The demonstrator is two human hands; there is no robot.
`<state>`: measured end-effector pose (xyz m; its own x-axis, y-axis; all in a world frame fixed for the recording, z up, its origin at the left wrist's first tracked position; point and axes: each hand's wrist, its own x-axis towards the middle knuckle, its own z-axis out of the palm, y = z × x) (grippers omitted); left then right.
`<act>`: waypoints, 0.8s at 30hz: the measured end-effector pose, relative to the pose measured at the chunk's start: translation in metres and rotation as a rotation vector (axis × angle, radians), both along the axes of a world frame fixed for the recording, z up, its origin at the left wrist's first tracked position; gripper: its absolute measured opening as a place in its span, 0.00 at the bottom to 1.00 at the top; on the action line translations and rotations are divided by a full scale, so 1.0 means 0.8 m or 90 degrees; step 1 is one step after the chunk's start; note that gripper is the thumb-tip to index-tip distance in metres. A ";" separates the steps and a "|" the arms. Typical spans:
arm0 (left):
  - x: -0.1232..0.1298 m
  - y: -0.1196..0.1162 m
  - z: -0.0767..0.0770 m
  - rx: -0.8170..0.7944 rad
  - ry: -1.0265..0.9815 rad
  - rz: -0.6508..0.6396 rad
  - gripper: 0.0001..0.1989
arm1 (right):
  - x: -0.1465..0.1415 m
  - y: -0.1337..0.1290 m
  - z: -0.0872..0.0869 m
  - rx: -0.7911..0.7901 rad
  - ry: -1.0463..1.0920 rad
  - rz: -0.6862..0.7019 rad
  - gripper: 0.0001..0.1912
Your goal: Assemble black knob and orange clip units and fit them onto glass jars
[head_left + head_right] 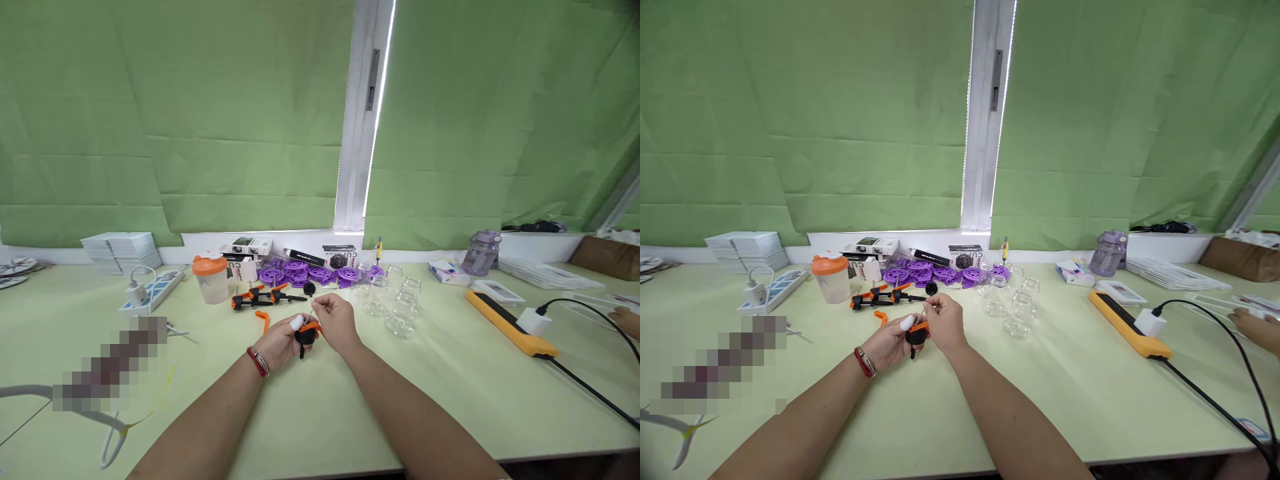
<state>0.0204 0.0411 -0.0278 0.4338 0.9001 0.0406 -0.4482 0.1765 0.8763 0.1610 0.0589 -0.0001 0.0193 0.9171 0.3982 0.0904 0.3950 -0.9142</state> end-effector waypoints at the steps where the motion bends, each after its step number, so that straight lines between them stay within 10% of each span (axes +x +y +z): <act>1: -0.001 0.000 0.000 -0.006 0.001 -0.003 0.16 | 0.000 0.000 0.001 0.000 -0.006 0.008 0.09; 24: 0.000 -0.002 0.006 -0.009 0.046 -0.020 0.18 | -0.006 0.005 -0.008 -0.095 0.117 0.052 0.08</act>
<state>0.0201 0.0393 -0.0228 0.4626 0.8866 -0.0040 -0.3786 0.2016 0.9033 0.1564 0.0630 -0.0064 0.0027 0.9670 0.2547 -0.1096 0.2535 -0.9611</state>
